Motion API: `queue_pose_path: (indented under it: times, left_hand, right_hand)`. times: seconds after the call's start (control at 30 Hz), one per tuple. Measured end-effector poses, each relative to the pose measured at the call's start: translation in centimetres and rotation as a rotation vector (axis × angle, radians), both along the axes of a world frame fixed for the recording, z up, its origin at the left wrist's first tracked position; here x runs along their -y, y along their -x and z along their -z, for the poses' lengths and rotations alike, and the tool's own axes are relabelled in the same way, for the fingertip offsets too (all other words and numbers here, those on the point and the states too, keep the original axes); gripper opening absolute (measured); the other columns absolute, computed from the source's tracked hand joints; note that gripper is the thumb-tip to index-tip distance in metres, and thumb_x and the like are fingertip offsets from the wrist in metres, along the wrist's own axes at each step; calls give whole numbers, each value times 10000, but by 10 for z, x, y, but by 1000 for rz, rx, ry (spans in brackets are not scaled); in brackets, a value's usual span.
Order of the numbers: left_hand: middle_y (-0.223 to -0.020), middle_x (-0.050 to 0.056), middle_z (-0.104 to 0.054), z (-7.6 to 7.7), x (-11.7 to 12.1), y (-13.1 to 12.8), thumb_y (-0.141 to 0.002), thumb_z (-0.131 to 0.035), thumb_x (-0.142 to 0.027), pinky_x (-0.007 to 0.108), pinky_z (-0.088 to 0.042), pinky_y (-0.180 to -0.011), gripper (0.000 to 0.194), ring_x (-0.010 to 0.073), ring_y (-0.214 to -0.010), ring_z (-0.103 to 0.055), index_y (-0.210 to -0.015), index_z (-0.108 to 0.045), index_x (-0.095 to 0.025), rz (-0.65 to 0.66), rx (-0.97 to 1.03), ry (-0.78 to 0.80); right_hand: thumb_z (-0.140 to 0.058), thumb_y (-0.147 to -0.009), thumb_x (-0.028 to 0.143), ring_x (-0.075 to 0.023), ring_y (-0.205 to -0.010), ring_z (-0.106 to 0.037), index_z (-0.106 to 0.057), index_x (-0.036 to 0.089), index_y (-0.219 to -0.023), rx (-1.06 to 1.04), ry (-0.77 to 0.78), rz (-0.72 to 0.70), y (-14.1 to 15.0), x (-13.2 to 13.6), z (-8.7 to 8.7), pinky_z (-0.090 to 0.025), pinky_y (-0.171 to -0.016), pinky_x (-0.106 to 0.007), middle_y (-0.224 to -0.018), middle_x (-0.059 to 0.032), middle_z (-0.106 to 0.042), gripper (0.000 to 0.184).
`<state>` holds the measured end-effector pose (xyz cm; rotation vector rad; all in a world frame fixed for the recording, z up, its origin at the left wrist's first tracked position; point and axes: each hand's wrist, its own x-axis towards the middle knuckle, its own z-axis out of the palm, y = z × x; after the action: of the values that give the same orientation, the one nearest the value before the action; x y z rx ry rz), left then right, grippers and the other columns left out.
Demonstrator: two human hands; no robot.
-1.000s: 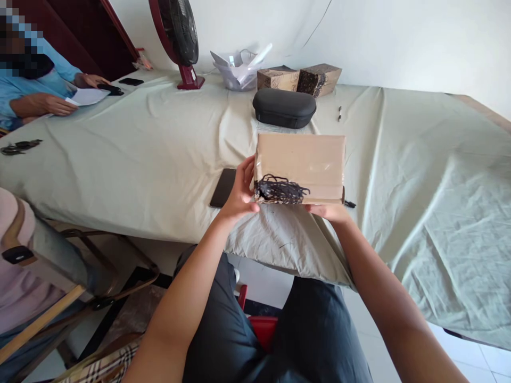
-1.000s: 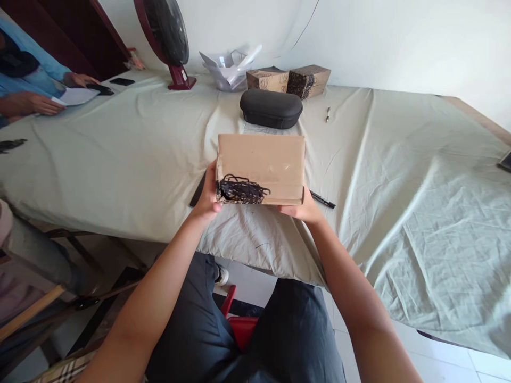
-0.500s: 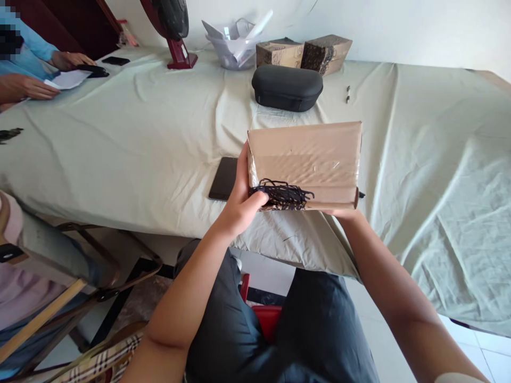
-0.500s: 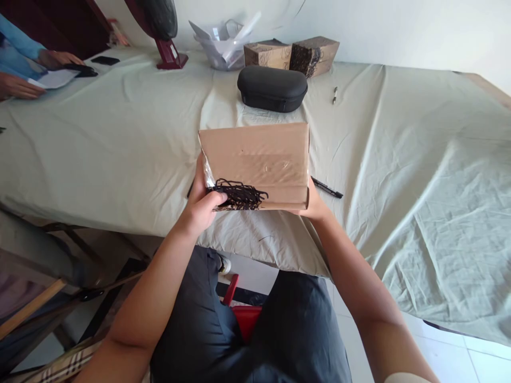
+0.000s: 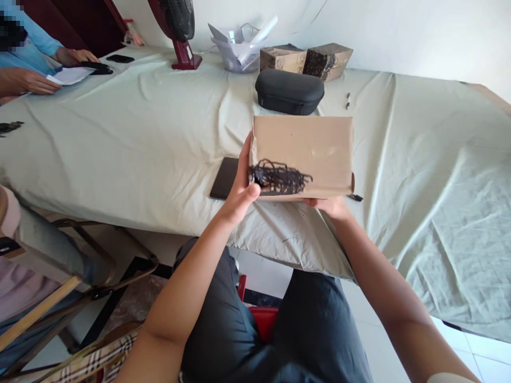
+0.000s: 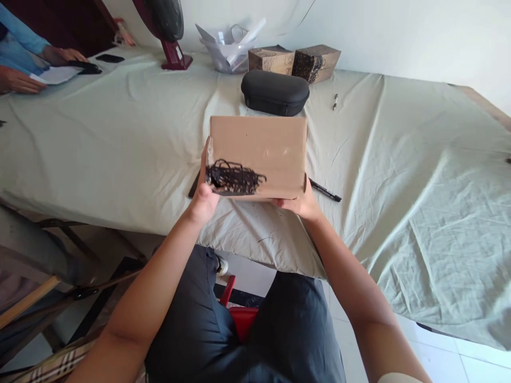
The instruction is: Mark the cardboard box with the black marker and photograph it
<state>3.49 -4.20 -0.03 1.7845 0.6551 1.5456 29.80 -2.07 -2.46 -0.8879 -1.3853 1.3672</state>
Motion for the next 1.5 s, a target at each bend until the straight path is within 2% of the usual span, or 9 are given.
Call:
queue_pose_path:
  times: [0.1,0.23,0.3,0.4,0.53,0.67,0.9,1.23,1.5]
  left_hand:
    - [-1794,91,-285,10,-14,9,-708,-672,-955,596,-334,-1331,1229,441,-1674,-251,-1698,-179,-419,-6,-50,-1]
    - [-1707,148,-412,18,-21,13,-737,-777,-833,563,-405,-1279,1196,433,-1593,-397,-1685,-222,-359,-131,13,62]
    - [-1661,147,-469,18,-23,12,-765,-774,-797,533,-446,-1244,1138,408,-1541,-466,-1672,-252,-350,-173,61,85]
    - [-1626,152,-500,19,-24,10,-758,-775,-790,509,-467,-1214,1114,396,-1507,-497,-1652,-298,-328,-200,87,79]
    - [-1630,160,-492,20,-24,10,-738,-773,-811,500,-467,-1206,1137,394,-1502,-501,-1647,-304,-314,-166,67,46]
    - [-1662,168,-462,21,-25,10,-750,-779,-787,507,-472,-1200,1168,382,-1465,-539,-1674,-239,-319,-126,41,56]
    - [-1640,140,-492,23,-30,5,-750,-794,-734,539,-499,-1159,1162,364,-1372,-598,-1693,-223,-367,-103,95,93]
    - [-1643,109,-490,30,-35,4,-767,-812,-679,551,-494,-1167,1079,362,-1394,-584,-1671,-290,-409,-71,144,71]
    - [-1630,107,-501,32,-39,3,-773,-787,-747,513,-489,-1174,1085,345,-1394,-594,-1668,-280,-403,-64,148,82]
  right_hand:
    - [-857,-629,806,-435,-1371,-636,-679,289,-1345,21,-100,-1,9,-3,8,-532,-1150,-589,-1387,-105,-735,901]
    - [-380,-865,952,-367,-1315,-666,-627,335,-1432,147,-143,56,-3,-18,5,-567,-1066,-541,-1427,-93,-691,874]
    - [-350,-947,845,-348,-1251,-676,-597,323,-1462,358,-156,264,-18,-29,1,-548,-1054,-553,-1394,-115,-682,773]
    - [-634,-892,593,-410,-1234,-615,-698,235,-1292,940,-158,513,-40,-42,3,-470,-1068,-637,-1297,-183,-671,540]
    - [-564,-907,329,-411,-1143,-599,-738,183,-1084,1290,-173,480,-46,-47,12,-461,-978,-581,-1165,-203,-680,288]
    - [-440,-979,300,-269,-850,-596,-713,187,-1082,1109,-328,440,-33,-43,10,-444,-785,-385,-977,-138,-698,313]
    - [-444,-1001,314,-206,-706,-512,-728,187,-1001,1052,-347,426,-20,-36,2,-364,-694,-330,-842,-88,-663,311]
    - [-401,-1076,413,-337,-976,-701,-627,231,-1417,1299,-113,313,-12,-29,-16,-457,-764,-379,-1200,-175,-763,448]
    - [-534,-981,625,-489,-1188,-705,-253,98,-1693,1517,265,360,-6,-7,-47,-543,-922,-552,-1292,-305,-729,930]
